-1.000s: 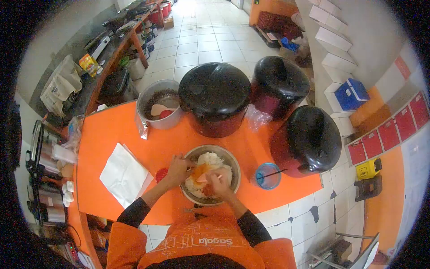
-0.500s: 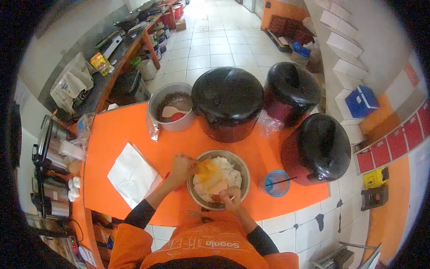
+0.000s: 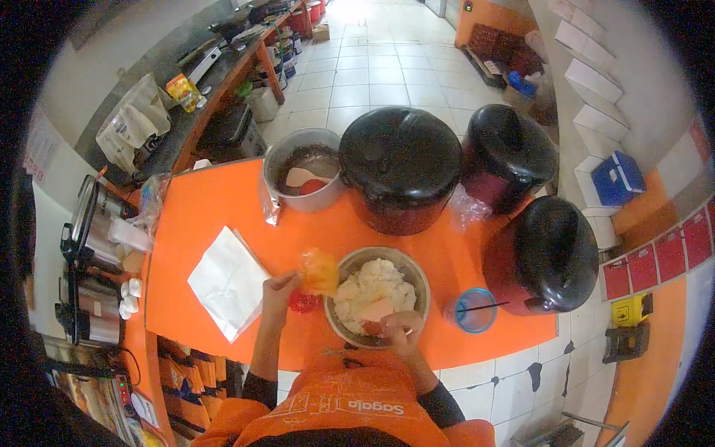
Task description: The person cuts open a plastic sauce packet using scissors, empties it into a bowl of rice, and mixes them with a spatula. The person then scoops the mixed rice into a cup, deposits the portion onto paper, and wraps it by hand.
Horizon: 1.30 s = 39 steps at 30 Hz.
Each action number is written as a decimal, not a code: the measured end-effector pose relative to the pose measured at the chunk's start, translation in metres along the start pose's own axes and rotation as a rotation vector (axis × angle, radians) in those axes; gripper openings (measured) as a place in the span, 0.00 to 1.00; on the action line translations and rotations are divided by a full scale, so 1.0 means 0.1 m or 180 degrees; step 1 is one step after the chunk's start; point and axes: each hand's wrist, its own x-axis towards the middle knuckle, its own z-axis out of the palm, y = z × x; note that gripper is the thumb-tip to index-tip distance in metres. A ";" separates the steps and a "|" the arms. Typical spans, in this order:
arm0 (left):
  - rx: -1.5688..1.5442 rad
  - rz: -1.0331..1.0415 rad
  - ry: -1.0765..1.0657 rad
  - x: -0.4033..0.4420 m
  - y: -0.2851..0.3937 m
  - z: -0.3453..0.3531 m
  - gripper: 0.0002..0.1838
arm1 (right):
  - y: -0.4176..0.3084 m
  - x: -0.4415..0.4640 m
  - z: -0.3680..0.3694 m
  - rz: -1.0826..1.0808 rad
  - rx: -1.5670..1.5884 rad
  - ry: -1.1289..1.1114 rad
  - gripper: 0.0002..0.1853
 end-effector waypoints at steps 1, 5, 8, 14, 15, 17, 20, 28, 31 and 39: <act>-0.0308 0.0012 0.0235 -0.01 0.00 -0.05 0.12 | -0.08 0.03 -0.01 0.0175 0.0350 -0.0128 0.24; -0.0262 0.0157 0.0396 0.03 0.26 -0.26 0.13 | -0.16 0.04 -0.01 0.0579 0.0643 0.0229 0.24; -0.0020 0.0429 0.0548 0.01 0.51 -0.32 0.13 | -0.05 -0.02 -0.10 0.0631 0.0996 0.0487 0.24; -0.0710 0.0540 -0.0277 0.15 0.75 0.62 0.12 | 0.14 -0.11 -0.19 0.0384 0.0180 0.0071 0.21; -0.0855 0.0371 -0.0459 0.14 0.86 0.91 0.12 | 0.02 -0.05 -0.19 0.0336 0.0159 0.0099 0.21; -0.1353 -0.0151 -0.0825 0.12 0.97 1.53 0.10 | -0.32 0.06 -0.16 0.0953 -0.0596 -0.0713 0.14; -0.1984 -0.0902 -0.1184 0.29 0.74 2.06 0.08 | 0.05 -0.06 -0.32 -0.0064 -0.0747 -0.0989 0.16; -0.2519 -0.1725 -0.1116 0.30 0.82 1.79 0.09 | -1.03 0.58 -0.54 -0.0151 -0.2556 -0.2010 0.20; -0.2366 -0.1439 -0.0928 0.23 0.82 1.49 0.06 | -1.14 1.09 -0.68 0.0002 -0.2850 -0.2312 0.13; -0.2292 -0.1437 -0.1085 0.05 0.78 1.38 0.05 | 0.42 2.50 -1.71 0.0394 -0.5754 -0.1323 0.17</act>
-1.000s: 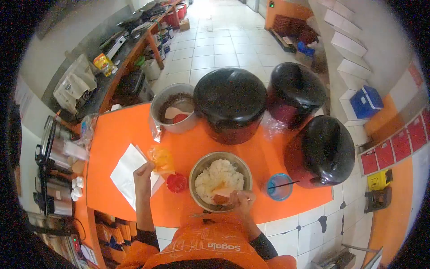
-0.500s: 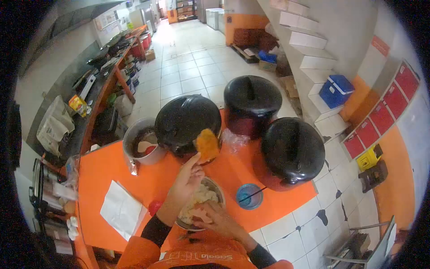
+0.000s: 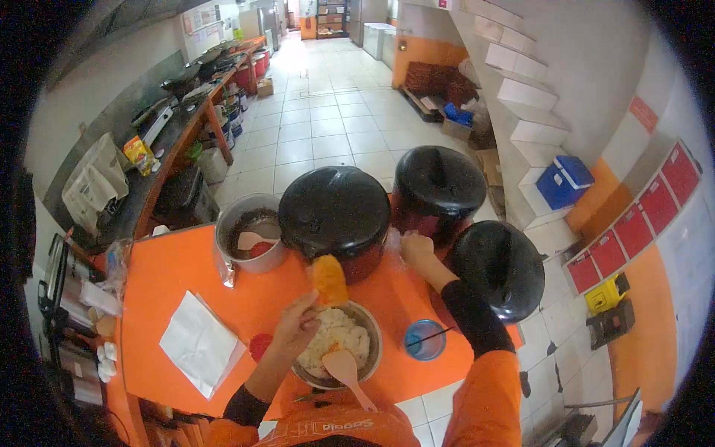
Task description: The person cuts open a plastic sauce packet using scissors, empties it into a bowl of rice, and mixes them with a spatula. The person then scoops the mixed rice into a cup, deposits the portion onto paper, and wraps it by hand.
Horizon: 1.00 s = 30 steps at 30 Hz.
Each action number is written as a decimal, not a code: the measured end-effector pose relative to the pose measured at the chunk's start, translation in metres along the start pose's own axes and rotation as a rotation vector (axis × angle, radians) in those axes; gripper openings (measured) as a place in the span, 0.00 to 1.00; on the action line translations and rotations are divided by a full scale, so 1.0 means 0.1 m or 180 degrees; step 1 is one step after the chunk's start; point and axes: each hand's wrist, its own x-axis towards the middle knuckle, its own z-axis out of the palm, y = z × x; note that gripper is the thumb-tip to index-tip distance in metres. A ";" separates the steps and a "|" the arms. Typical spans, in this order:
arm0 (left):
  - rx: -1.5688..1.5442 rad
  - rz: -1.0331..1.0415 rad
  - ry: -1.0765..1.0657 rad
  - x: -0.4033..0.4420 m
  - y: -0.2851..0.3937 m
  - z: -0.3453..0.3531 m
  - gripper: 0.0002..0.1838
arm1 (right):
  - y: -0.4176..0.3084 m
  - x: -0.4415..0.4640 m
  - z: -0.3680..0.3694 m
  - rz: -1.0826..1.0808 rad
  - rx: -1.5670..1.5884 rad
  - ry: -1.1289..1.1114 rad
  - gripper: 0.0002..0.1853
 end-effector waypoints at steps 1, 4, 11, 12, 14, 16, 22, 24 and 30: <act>0.0071 -0.0058 -0.0067 0.00 -0.03 0.03 0.05 | 0.07 0.04 0.11 -0.0131 -0.0035 -0.0225 0.18; 0.0069 -0.0238 -0.0135 0.01 -0.07 0.13 0.06 | 0.08 0.03 0.00 -0.0440 -0.0125 -0.0992 0.19; 0.0586 -0.0392 0.0211 0.39 -0.57 0.23 0.06 | 0.18 -0.52 0.01 -0.1151 -0.0064 -0.3614 0.14; 0.0692 -0.0417 0.0349 0.51 -0.71 0.24 0.06 | 0.24 -0.60 0.00 -0.1212 0.0074 -0.3588 0.14; 0.0780 -0.0456 0.0470 0.76 -0.89 0.20 0.06 | 0.34 -0.70 -0.03 -0.1331 0.0296 -0.3460 0.14; 0.1185 -0.0759 0.0577 0.99 -0.98 0.20 0.07 | 0.40 -0.77 0.00 -0.1485 0.0451 -0.3217 0.14; 0.0479 -0.0526 0.0009 0.99 -0.72 0.11 0.10 | 0.05 -0.78 -0.12 -0.1770 -0.0584 -0.1815 0.14; 0.0293 -0.0615 0.0026 0.77 -0.55 0.05 0.09 | 0.07 -0.72 -0.01 -0.1713 -0.0593 -0.2000 0.15; -0.0151 -0.0346 -0.0182 0.00 0.10 -0.08 0.07 | 0.23 -0.64 -1.44 -0.1571 0.1387 -0.1066 0.10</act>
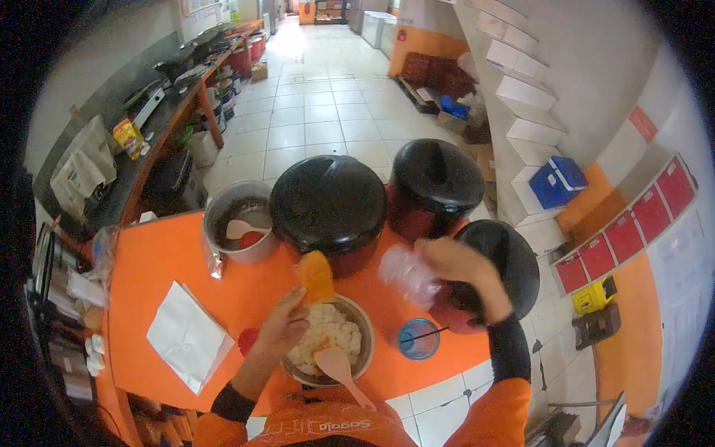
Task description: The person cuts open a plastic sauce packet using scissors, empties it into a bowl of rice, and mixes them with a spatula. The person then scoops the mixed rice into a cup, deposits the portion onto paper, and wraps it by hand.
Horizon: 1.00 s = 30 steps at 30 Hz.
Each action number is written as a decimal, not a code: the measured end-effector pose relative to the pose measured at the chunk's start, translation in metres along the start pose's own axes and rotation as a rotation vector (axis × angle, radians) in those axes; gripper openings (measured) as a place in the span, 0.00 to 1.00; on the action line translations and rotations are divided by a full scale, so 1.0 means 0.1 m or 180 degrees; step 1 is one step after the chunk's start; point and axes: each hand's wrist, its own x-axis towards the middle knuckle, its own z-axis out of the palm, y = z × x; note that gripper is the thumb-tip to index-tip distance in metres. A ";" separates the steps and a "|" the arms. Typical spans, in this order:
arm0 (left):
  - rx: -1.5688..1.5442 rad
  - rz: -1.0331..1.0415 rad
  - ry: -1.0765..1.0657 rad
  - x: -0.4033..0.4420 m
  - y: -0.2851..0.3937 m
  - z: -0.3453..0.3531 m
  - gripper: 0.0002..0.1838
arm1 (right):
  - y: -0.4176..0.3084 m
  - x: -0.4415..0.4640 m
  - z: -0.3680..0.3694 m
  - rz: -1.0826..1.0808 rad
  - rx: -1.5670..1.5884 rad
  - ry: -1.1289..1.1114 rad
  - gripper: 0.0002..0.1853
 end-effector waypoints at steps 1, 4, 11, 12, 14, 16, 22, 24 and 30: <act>0.0050 0.0063 0.0004 -0.11 0.08 -0.03 0.06 | -0.43 -0.16 -0.37 0.0287 -0.0351 0.0443 0.10; -0.0028 0.0350 0.0206 -0.36 0.28 -0.10 0.04 | -1.38 -0.54 -0.77 0.0876 -0.0146 0.3180 0.08; -0.0236 0.0529 0.0054 -0.47 0.37 -0.27 0.05 | -0.67 -0.05 0.21 0.1349 -0.0777 0.2021 0.08; -0.0205 0.0563 0.0012 -0.48 0.38 -0.25 0.06 | -1.01 -0.09 -0.05 0.1270 -0.0388 0.2940 0.10; -0.0210 0.0539 0.0058 -0.57 0.31 -0.20 0.06 | -0.76 -0.07 0.18 0.1184 -0.0918 0.4039 0.11; -0.0241 0.0462 0.0397 -0.57 0.36 -0.05 0.03 | -0.59 0.03 0.34 0.1804 -0.1312 0.1014 0.12; 0.0074 0.0420 -0.0126 -0.44 0.23 -0.04 0.05 | -0.18 0.01 0.46 0.1124 0.0420 0.1543 0.12; 0.0150 0.0443 -0.0191 -0.35 0.14 0.02 0.05 | -0.07 0.07 0.52 0.1199 0.0544 0.1733 0.14; 0.1448 0.1354 -0.0248 -0.17 -0.06 0.48 0.07 | -0.11 0.00 0.66 0.1614 0.1715 0.1624 0.13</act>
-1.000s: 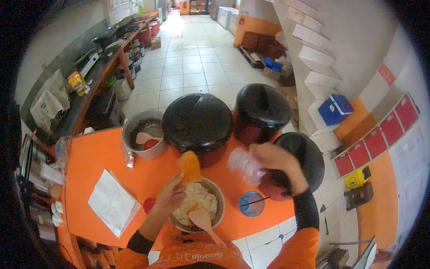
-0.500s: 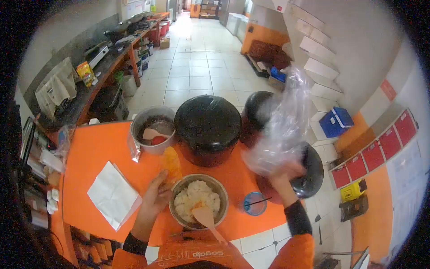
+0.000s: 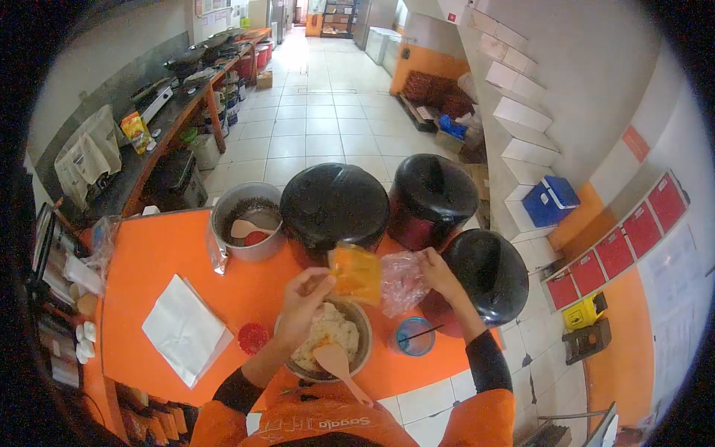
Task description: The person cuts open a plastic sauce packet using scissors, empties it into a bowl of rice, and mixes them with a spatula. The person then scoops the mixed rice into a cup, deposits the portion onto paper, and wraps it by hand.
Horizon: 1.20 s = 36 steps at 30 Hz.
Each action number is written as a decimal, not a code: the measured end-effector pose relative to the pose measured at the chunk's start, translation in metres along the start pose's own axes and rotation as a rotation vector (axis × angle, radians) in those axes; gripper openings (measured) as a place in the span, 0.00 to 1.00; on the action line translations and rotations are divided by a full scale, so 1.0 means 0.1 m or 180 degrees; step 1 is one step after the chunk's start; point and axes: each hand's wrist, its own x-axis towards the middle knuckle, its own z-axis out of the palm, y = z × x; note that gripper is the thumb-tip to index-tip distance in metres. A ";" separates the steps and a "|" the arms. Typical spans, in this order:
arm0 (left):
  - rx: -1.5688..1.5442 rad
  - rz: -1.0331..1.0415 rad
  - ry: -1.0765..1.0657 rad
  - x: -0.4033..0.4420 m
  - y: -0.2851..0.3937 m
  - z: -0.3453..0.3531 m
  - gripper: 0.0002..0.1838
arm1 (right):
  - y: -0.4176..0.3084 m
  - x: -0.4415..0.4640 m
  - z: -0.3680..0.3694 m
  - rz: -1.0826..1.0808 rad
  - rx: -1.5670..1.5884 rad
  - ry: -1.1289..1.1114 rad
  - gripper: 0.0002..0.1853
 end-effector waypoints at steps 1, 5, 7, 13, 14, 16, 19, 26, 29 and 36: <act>0.0803 0.0627 0.0027 0.05 -0.03 0.07 0.08 | 0.04 0.00 0.01 -0.0236 0.0113 0.0008 0.13; 0.1261 0.1636 -0.0228 0.17 -0.09 0.33 0.07 | 0.05 0.00 -0.02 -0.0155 0.0190 -0.0092 0.12; 0.1912 0.2146 -0.0166 0.15 -0.07 0.45 0.05 | -0.02 -0.01 -0.02 0.0025 0.0591 -0.0259 0.11; 0.2938 0.2852 -0.0548 0.32 -0.27 0.39 0.10 | -0.16 -0.04 -0.11 0.0430 0.1293 -0.0574 0.09; 0.2931 0.2858 -0.0553 0.35 -0.28 0.36 0.10 | -0.17 -0.04 -0.14 0.0427 0.1289 -0.0565 0.09; 0.3755 0.3313 -0.0904 0.41 -0.27 0.26 0.12 | -0.19 -0.04 -0.17 0.0515 0.1460 -0.0895 0.07; 0.4287 0.3541 -0.1322 0.46 -0.25 0.19 0.16 | -0.20 -0.02 -0.19 0.0602 0.1600 -0.1165 0.07; 0.4759 0.3661 -0.1529 0.50 -0.45 0.26 0.09 | -0.52 -0.10 -0.10 0.0873 0.1921 -0.1446 0.07; 0.4040 0.2948 -0.0928 0.47 -0.46 0.35 0.14 | -0.56 -0.07 -0.01 0.0814 0.2059 -0.1274 0.09; 0.3531 0.2101 0.0158 0.41 -0.18 0.42 0.25 | -0.63 -0.08 0.08 0.0975 0.2270 -0.1334 0.11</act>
